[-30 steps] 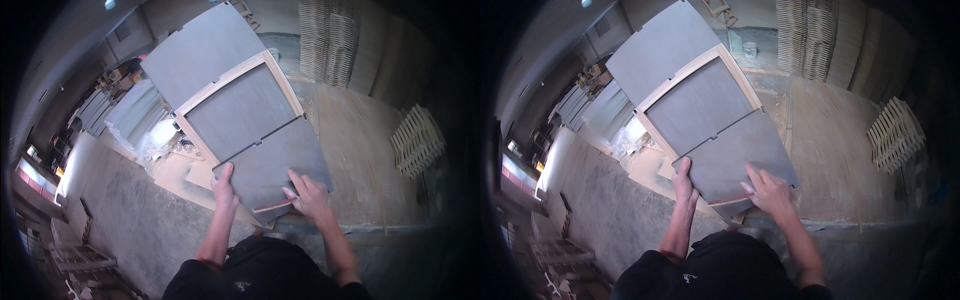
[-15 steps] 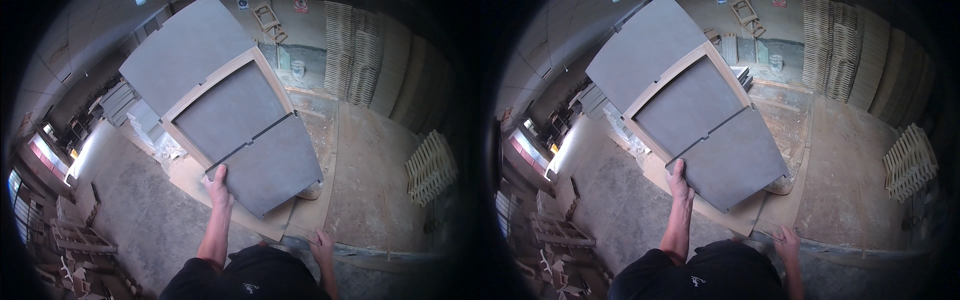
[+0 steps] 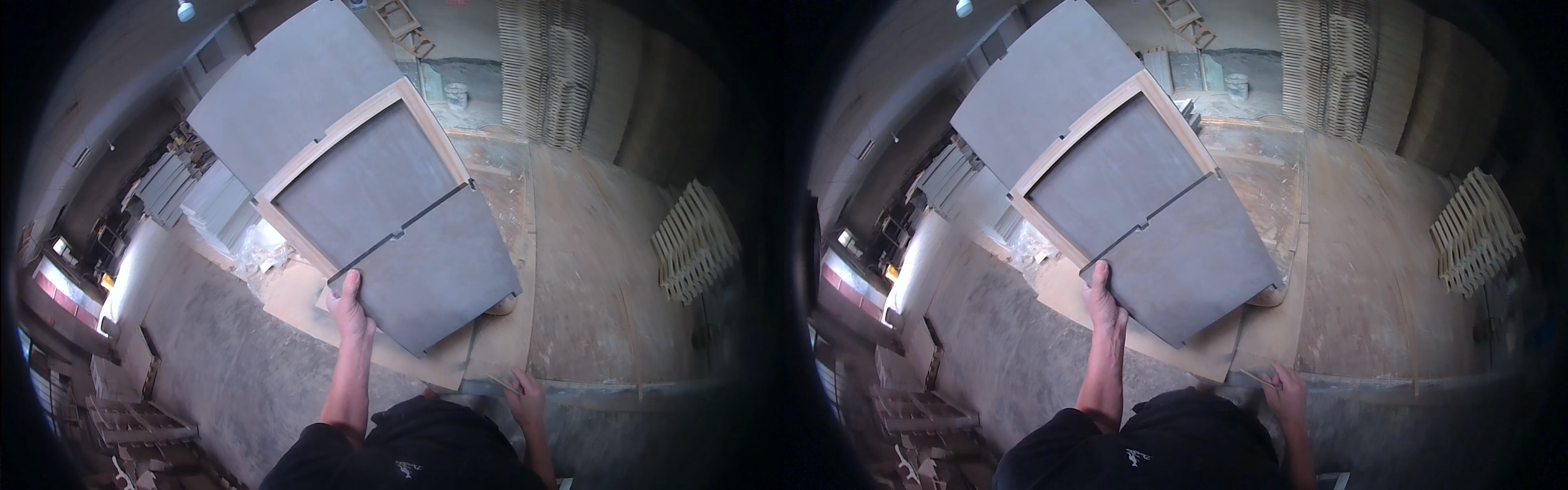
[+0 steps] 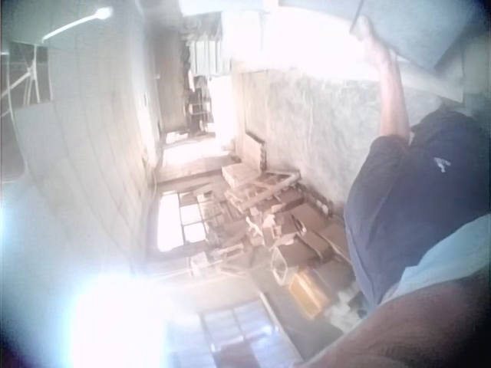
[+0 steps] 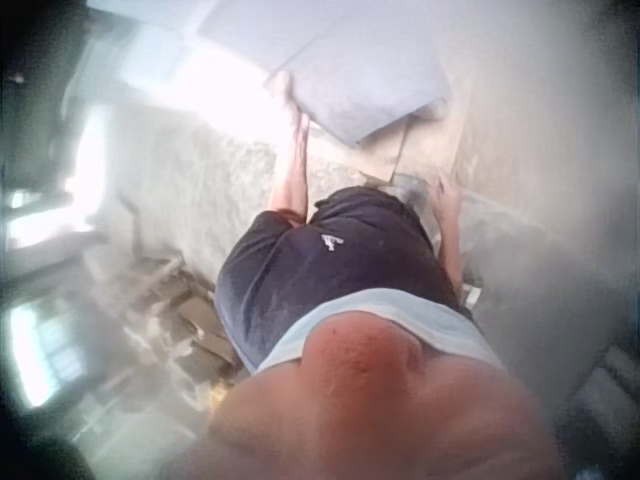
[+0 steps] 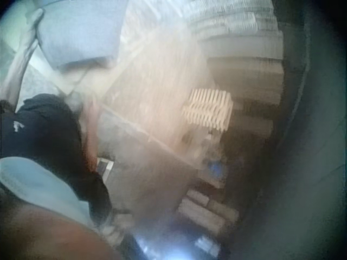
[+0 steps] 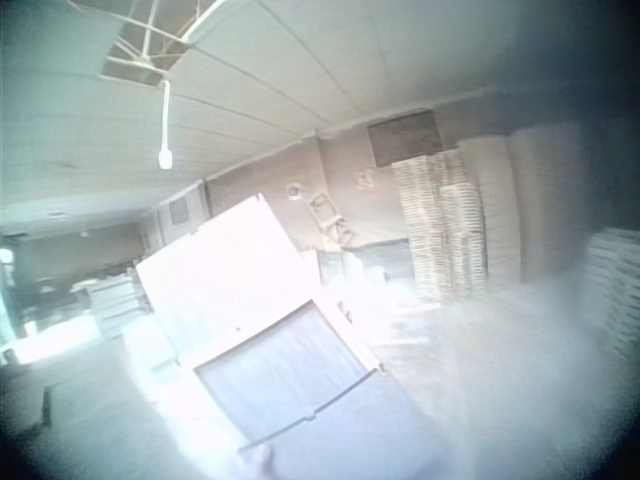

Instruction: The person repeatedly picks up rectangular panels, inserts a thin metal rod into a slot on the panel, and places the panel on a growing stack. The person handles the panels one at a time and uses a small metal rod as a tool.

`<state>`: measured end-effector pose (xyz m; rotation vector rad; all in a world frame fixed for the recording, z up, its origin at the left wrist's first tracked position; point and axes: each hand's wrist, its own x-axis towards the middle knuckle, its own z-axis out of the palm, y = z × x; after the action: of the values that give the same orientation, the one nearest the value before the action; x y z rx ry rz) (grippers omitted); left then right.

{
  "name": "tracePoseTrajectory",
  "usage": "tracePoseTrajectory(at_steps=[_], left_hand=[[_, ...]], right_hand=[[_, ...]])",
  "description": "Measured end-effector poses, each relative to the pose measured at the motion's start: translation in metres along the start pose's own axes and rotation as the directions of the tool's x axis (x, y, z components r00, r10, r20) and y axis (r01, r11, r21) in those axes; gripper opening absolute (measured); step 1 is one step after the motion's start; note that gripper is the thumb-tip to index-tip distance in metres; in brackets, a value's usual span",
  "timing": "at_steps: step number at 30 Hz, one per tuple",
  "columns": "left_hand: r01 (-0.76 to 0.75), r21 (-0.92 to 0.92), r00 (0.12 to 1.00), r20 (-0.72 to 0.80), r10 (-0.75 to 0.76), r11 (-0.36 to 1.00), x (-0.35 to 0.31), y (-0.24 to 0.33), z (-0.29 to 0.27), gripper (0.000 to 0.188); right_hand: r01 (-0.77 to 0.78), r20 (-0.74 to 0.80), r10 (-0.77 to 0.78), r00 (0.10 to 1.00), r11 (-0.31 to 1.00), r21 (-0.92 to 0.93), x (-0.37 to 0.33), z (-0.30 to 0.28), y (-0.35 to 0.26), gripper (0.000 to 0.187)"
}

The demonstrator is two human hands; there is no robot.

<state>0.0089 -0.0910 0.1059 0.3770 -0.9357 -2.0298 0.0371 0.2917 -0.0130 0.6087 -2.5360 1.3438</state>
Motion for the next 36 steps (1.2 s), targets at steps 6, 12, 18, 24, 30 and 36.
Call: tracePoseTrajectory(at_steps=[6,12,18,24,30,36], left_hand=[[-0.077,0.041,0.997,0.034,0.076,0.996,0.012,-0.007,0.012,0.048],[-0.147,0.175,0.984,0.129,0.125,0.973,0.036,-0.016,0.006,0.047],[-0.118,0.207,0.973,0.220,0.072,0.971,0.057,-0.027,0.003,0.045],[-0.047,0.234,0.964,0.266,-0.017,0.971,0.078,-0.050,0.003,0.042],[0.055,0.257,0.938,0.317,-0.138,0.965,0.099,-0.073,-0.001,0.044],[0.185,0.250,0.900,0.345,-0.266,0.950,0.100,-0.098,0.010,0.052]], right_hand=[[-0.058,0.009,0.058,0.998,0.997,-0.042,0.004,0.011,-0.011,0.037],[-0.093,-0.010,0.092,0.996,0.988,-0.125,0.006,0.022,-0.021,0.036],[-0.130,-0.049,0.122,0.991,0.969,-0.211,0.009,0.032,-0.036,0.034],[-0.223,-0.077,0.210,0.975,0.942,-0.252,0.010,0.052,-0.050,0.036],[-0.315,-0.134,0.287,0.949,0.901,-0.298,0.002,0.080,-0.066,0.036],[-0.449,-0.180,0.413,0.893,0.840,-0.305,-0.011,0.092,-0.082,0.034]])
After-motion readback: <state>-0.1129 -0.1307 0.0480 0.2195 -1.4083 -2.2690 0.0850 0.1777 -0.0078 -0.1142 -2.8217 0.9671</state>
